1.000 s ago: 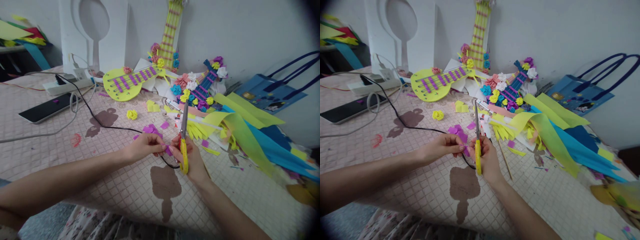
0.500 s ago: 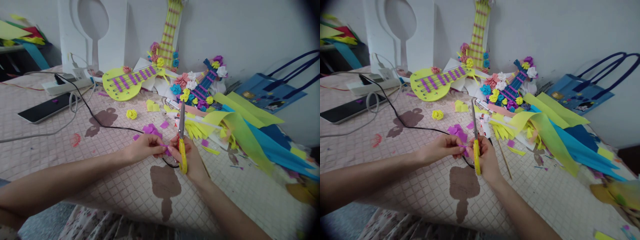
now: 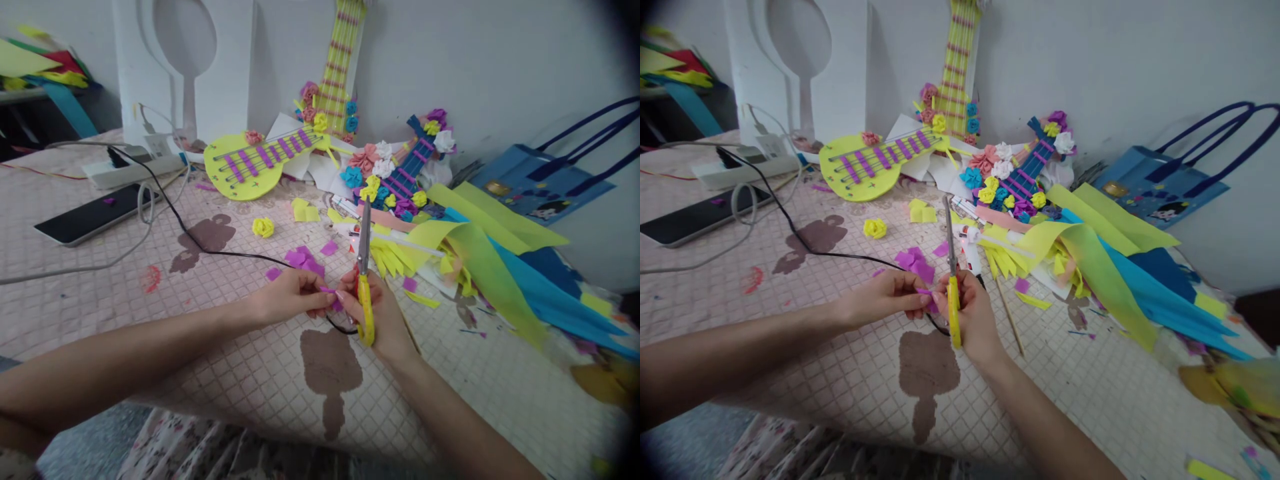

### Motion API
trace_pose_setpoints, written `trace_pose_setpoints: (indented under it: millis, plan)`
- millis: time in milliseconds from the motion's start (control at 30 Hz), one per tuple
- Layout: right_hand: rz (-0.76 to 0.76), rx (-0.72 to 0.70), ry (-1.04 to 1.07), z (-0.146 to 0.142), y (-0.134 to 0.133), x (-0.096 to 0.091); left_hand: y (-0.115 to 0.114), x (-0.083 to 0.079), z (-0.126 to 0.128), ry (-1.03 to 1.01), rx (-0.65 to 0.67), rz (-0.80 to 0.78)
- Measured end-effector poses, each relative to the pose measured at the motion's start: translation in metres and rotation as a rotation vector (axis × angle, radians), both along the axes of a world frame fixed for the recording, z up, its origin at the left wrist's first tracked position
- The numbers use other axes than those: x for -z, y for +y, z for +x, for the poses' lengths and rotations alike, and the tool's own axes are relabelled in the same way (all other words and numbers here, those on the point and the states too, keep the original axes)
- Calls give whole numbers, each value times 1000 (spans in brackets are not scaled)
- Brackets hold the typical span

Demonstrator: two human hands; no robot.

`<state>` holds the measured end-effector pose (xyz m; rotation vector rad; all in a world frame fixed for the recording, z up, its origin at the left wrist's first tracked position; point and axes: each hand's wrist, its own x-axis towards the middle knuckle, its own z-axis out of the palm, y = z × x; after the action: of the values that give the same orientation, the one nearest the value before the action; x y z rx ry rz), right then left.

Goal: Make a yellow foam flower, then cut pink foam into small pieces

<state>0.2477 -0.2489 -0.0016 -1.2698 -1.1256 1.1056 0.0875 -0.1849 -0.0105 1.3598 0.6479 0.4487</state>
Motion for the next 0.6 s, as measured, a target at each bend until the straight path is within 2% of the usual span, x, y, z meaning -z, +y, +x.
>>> trace_pose_setpoints:
  millis: [100,233,500,600]
  plan:
    - [-15,-11,37,0,0,-2,-1,3,0,4,64,-22]
    - [-13,-8,38,-1,0,-2,-2,3,0,-15,68,-54]
    - [-12,-6,21,-1,0,1,-4,1,1,14,140,-7]
    - [-7,-14,11,-1,0,2,-5,3,1,-14,118,7]
